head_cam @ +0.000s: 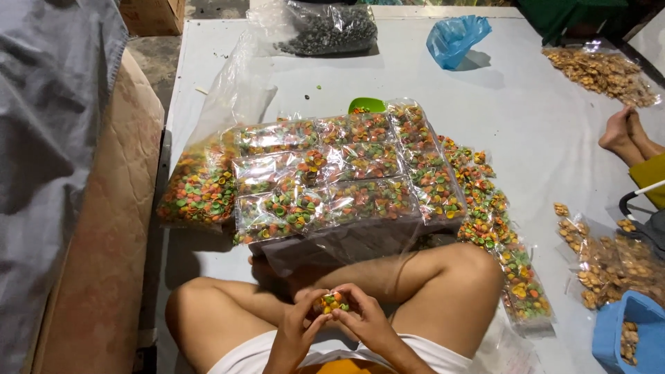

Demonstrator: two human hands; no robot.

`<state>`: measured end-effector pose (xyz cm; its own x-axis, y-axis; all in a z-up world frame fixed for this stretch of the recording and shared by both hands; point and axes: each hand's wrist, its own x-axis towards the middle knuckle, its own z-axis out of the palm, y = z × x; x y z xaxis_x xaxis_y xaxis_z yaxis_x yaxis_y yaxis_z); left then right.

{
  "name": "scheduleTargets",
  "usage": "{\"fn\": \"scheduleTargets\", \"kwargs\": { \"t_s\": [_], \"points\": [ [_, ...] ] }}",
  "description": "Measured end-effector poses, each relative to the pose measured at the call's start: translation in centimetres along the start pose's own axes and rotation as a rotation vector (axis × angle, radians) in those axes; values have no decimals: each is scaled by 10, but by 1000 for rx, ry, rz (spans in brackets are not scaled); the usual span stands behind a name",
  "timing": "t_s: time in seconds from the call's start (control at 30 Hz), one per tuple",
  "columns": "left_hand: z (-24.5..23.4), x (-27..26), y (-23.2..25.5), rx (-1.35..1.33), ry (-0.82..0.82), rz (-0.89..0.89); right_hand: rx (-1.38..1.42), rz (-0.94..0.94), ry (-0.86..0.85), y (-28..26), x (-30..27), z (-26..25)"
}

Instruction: A person is sitting on the floor, organizing and packaging small colorful snacks into plastic bags.

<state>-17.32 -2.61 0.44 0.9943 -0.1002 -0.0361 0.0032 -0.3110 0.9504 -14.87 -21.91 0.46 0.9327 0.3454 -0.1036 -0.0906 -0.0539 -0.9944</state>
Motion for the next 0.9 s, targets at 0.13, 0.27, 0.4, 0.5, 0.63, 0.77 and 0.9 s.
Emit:
{"fn": "scheduleTargets", "kwargs": {
  "t_s": [0.13, 0.27, 0.4, 0.5, 0.63, 0.77, 0.9],
  "points": [
    [4, 2, 2, -90, -27, -53, -56, -12, 27, 5, -1, -4],
    [10, 5, -4, -41, -53, -39, -2, -58, 68, 7, -4, -4],
    [10, 8, 5, 63, -61, 4, 75, -66, 82, 17, -3, -8],
    [12, 6, 0, 72, -83, 31, 1, -44, 106, 14, -5, -9],
    [19, 6, -8, 40, 2, 116, 106, -10, 43, 23, -4, -10],
    [18, 4, -4, 58, 1, 25, 64, -4, 21, 21, -4, -10],
    [14, 8, 0, 98, 15, 87, 69, -43, -37, 10, -3, -15]
  ]
}}
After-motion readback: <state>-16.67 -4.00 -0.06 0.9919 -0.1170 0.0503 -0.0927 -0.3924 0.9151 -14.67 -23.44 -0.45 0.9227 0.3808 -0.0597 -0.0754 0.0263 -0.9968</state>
